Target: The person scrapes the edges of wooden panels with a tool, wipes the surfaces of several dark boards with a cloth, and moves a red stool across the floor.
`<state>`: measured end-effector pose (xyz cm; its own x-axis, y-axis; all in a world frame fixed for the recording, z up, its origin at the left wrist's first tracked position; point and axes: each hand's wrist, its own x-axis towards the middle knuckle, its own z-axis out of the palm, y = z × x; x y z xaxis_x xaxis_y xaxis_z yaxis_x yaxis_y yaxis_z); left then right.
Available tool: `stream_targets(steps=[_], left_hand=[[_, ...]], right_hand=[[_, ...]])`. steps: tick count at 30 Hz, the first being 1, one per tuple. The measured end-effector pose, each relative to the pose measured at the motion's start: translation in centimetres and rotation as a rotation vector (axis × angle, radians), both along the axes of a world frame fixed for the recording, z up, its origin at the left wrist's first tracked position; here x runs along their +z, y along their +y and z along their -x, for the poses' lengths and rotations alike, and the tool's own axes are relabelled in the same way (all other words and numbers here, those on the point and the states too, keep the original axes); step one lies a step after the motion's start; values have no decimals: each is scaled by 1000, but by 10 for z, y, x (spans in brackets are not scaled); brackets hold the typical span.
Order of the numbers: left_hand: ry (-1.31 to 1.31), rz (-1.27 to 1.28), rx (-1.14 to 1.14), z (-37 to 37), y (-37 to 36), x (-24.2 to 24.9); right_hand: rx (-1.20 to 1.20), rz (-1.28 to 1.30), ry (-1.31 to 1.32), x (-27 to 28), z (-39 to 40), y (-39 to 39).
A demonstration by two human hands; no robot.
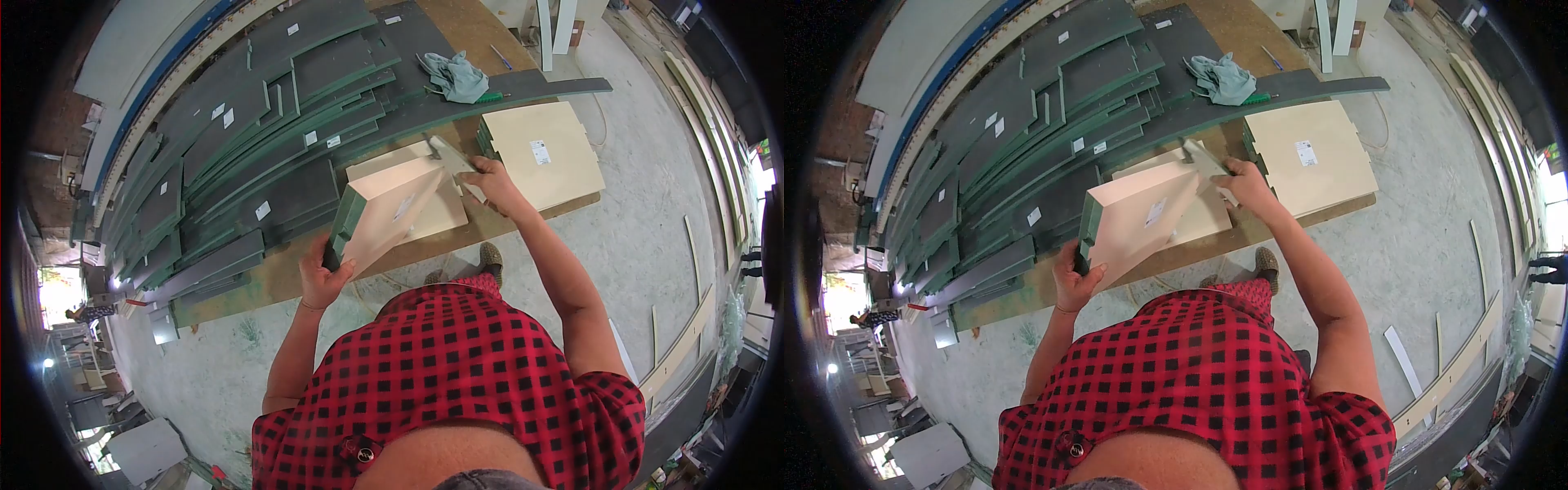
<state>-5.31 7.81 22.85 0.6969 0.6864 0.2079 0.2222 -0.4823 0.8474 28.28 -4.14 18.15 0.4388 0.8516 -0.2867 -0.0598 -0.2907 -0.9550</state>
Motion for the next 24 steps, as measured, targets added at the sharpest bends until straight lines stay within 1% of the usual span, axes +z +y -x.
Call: stream_targets(steps=[1,2,4,5,7,9,10,12,14,16,18,19,21,24], left_hand=[[1,1,-2,0,1,-1],[-18,-30,-7,-1,2,-4],[-38,-63,-13,-1,3,-4],[-19,-57,-14,-1,4,-3],[2,-45,-19,0,4,-1],[96,50,-37,2,4,1],[96,51,-40,2,4,0],[62,101,-8,3,4,-3],[79,94,-19,1,3,3],[96,87,-27,3,3,3],[40,39,-38,6,3,-2],[40,40,-38,6,3,-3],[36,45,-34,5,2,-2],[68,63,-17,7,2,-3]], right_hand=[[-46,73,27,0,-3,-1],[-49,74,28,-1,-3,-2],[-75,158,-47,2,0,0],[-77,158,-46,9,6,3],[19,-95,-8,28,30,4],[141,-239,33,70,55,1],[139,-238,32,85,65,0],[201,-364,79,102,76,-2],[175,-333,76,84,67,2],[152,-301,74,51,49,8],[45,-98,19,11,20,11],[45,-96,19,2,10,11],[-34,120,34,-12,-6,11],[-32,128,14,9,3,10]])
